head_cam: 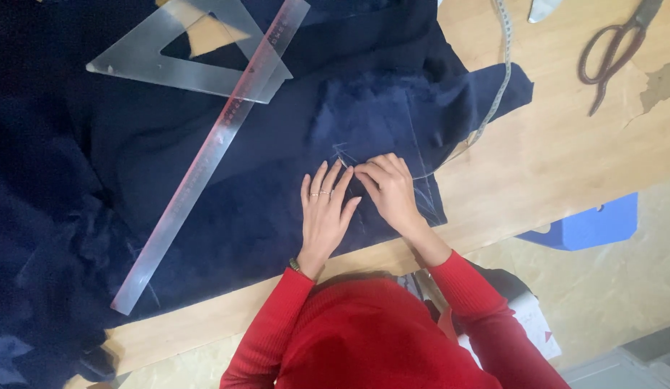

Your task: The person marks lines on a dark blue fabric using a ruler and white chalk, then uses scissors to cut along the marked lines. The person adjusts the fabric and ruler multiple times to ensure straight cuts.

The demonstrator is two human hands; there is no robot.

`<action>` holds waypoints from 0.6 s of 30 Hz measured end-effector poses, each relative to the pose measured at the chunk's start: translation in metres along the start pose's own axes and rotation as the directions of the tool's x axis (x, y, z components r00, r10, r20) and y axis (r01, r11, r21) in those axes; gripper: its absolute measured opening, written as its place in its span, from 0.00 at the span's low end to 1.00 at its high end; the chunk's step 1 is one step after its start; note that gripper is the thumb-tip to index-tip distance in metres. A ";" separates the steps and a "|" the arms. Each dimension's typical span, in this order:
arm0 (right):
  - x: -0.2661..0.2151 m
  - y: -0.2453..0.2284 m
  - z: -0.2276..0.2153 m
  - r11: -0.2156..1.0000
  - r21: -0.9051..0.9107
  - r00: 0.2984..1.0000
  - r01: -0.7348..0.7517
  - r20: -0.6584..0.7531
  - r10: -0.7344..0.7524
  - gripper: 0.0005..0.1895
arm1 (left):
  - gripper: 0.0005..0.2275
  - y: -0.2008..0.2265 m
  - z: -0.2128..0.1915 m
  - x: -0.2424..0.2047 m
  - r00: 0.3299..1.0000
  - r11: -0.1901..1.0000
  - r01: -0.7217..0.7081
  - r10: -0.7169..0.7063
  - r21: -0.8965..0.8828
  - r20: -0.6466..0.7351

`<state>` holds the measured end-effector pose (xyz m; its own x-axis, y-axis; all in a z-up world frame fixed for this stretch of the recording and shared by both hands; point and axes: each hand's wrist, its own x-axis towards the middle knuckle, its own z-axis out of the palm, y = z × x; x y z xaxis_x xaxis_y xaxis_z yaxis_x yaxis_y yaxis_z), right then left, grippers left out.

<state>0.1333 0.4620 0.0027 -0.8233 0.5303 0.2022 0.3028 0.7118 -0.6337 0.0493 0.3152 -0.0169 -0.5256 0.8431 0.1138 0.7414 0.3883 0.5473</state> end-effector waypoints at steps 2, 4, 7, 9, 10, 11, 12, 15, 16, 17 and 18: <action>-0.002 0.003 0.002 1.000 -0.007 1.000 0.006 0.006 -0.006 0.03 | 0.22 0.000 0.000 0.000 1.000 1.000 -0.005 0.005 0.016 0.002; -0.001 0.003 0.001 1.000 -0.016 1.000 0.012 0.009 -0.012 0.03 | 0.22 0.000 0.001 0.001 1.000 0.999 -0.013 0.013 0.031 0.001; 0.000 0.000 -0.008 1.000 -0.006 1.000 0.009 0.011 -0.009 0.05 | 0.23 0.001 0.001 0.001 1.000 0.999 -0.010 0.009 0.050 0.009; -0.002 -0.001 -0.019 0.997 -0.075 0.998 0.017 0.056 -0.012 0.11 | 0.23 0.001 0.001 0.002 1.000 0.998 -0.003 0.002 0.060 0.018; -0.009 0.006 -0.023 0.997 -0.075 0.998 0.015 0.058 -0.010 0.11 | 0.23 0.001 0.001 0.001 1.000 0.998 -0.001 0.000 0.058 0.020; -0.016 0.013 -0.027 0.991 -0.136 0.998 0.007 0.067 0.002 0.13 | 0.23 0.001 0.002 0.001 1.000 0.997 0.002 -0.003 0.072 0.022; -0.022 0.021 -0.031 0.981 -0.196 0.997 0.000 0.076 0.015 0.15 | 0.23 0.001 0.002 0.001 1.000 0.996 0.005 -0.007 0.086 0.024; -0.033 0.029 -0.042 0.978 -0.203 0.996 -0.048 0.069 0.063 0.10 | 0.23 0.002 0.001 0.001 0.999 0.996 0.010 -0.014 0.086 0.036; -0.035 0.031 -0.041 0.978 -0.203 0.995 -0.050 0.070 0.066 0.10 | 0.23 0.002 0.001 0.001 0.999 0.996 0.010 -0.014 0.085 0.039; -0.036 0.033 -0.040 0.975 -0.219 0.997 -0.031 0.061 0.045 0.07 | 0.23 0.002 0.002 0.001 0.999 0.996 0.012 -0.016 0.085 0.043; -0.038 0.036 -0.039 0.972 -0.235 0.998 -0.011 0.052 0.024 0.04 | 0.23 0.003 0.002 0.002 0.999 0.996 0.014 -0.018 0.085 0.048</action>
<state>0.1939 0.4853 0.0016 -0.8396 0.5226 0.1479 0.4163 0.7941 -0.4428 0.0511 0.3181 -0.0165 -0.5184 0.8528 0.0636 0.7667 0.4305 0.4763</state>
